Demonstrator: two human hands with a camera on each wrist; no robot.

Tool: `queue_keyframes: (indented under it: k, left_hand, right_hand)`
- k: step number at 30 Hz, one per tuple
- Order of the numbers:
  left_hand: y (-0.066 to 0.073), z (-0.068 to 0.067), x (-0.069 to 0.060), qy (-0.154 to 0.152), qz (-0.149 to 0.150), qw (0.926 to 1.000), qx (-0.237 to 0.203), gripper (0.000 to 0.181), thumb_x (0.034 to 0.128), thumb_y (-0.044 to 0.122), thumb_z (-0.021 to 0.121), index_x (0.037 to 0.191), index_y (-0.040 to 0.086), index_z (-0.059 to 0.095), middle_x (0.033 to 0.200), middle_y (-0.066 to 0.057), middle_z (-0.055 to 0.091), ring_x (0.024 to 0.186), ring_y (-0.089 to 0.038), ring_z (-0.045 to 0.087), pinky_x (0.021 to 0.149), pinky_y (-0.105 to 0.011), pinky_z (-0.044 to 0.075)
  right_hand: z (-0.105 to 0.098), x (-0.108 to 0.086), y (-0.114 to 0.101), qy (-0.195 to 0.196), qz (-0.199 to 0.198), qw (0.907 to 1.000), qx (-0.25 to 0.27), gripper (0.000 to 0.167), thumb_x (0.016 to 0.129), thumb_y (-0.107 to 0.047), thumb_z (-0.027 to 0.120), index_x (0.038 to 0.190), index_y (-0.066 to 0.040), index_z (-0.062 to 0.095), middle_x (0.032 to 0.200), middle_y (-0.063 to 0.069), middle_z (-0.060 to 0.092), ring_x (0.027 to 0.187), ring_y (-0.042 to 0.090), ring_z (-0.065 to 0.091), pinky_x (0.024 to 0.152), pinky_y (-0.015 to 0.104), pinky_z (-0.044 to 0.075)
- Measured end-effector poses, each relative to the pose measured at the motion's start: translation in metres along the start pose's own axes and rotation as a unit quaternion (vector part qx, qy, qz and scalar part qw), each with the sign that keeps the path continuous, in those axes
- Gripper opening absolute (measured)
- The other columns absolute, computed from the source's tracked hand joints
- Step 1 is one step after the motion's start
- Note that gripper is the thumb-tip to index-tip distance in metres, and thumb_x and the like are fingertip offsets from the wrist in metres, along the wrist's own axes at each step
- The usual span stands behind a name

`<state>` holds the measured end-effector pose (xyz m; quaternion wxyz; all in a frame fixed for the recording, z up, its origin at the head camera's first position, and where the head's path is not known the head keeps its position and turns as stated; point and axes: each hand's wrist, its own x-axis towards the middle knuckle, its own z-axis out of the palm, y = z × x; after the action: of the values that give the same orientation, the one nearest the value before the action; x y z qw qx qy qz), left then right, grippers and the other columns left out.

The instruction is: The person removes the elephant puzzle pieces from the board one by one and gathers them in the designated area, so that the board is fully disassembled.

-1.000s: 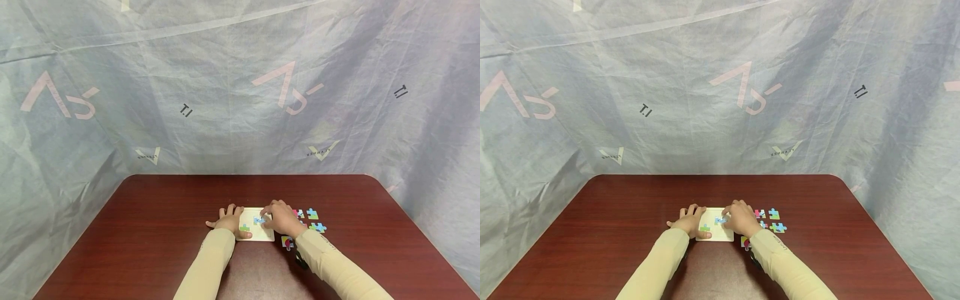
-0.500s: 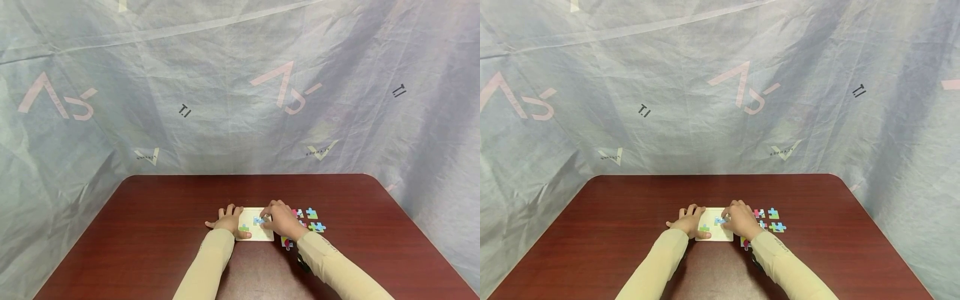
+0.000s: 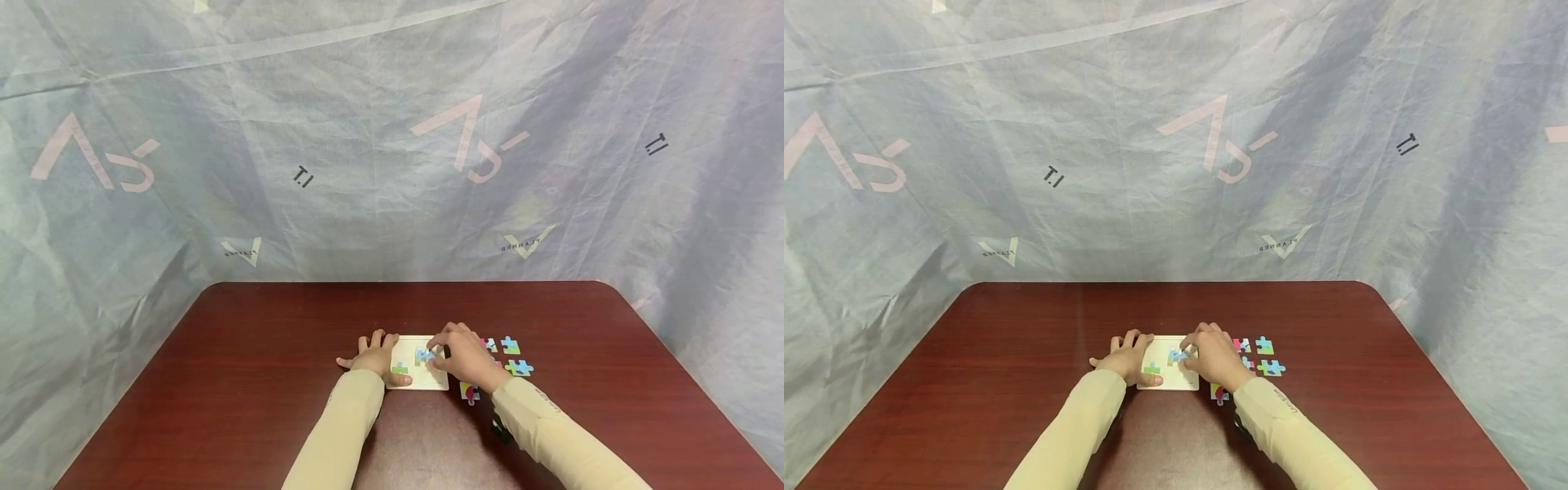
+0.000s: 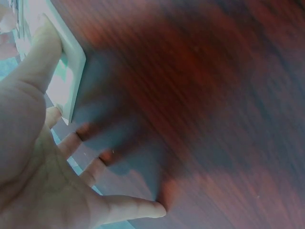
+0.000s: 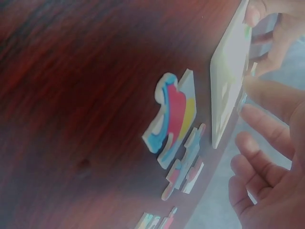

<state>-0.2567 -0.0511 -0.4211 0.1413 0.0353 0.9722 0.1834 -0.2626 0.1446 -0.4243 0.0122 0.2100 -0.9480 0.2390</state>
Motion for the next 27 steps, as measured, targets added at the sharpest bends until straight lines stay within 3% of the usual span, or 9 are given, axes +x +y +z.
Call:
queue_keyframes:
  k: [9,27]
  left_hand:
    - [0.0,-0.002,-0.002,-0.005,0.0,1.0,0.0,0.087,0.083,0.04,0.085,0.155,0.021,0.04,0.16,-0.009,0.028,0.145,-0.04,0.024,0.099,-0.085,0.024]
    - [-0.002,0.001,0.001,0.006,0.004,0.9999,-0.014,0.087,0.081,0.038,0.086,0.154,0.021,0.042,0.159,-0.009,0.029,0.145,-0.04,0.025,0.098,-0.087,0.022]
  right_hand:
    - [-0.006,-0.002,0.005,0.007,-0.011,0.9999,0.0,0.024,0.089,-0.017,0.08,0.112,-0.011,0.078,0.105,0.006,0.064,0.1,0.025,0.054,0.09,0.05,0.045]
    - [-0.024,-0.019,0.021,0.028,-0.034,0.999,-0.002,0.024,0.089,-0.015,0.081,0.112,-0.009,0.077,0.101,0.006,0.062,0.096,0.026,0.052,0.084,0.049,0.043]
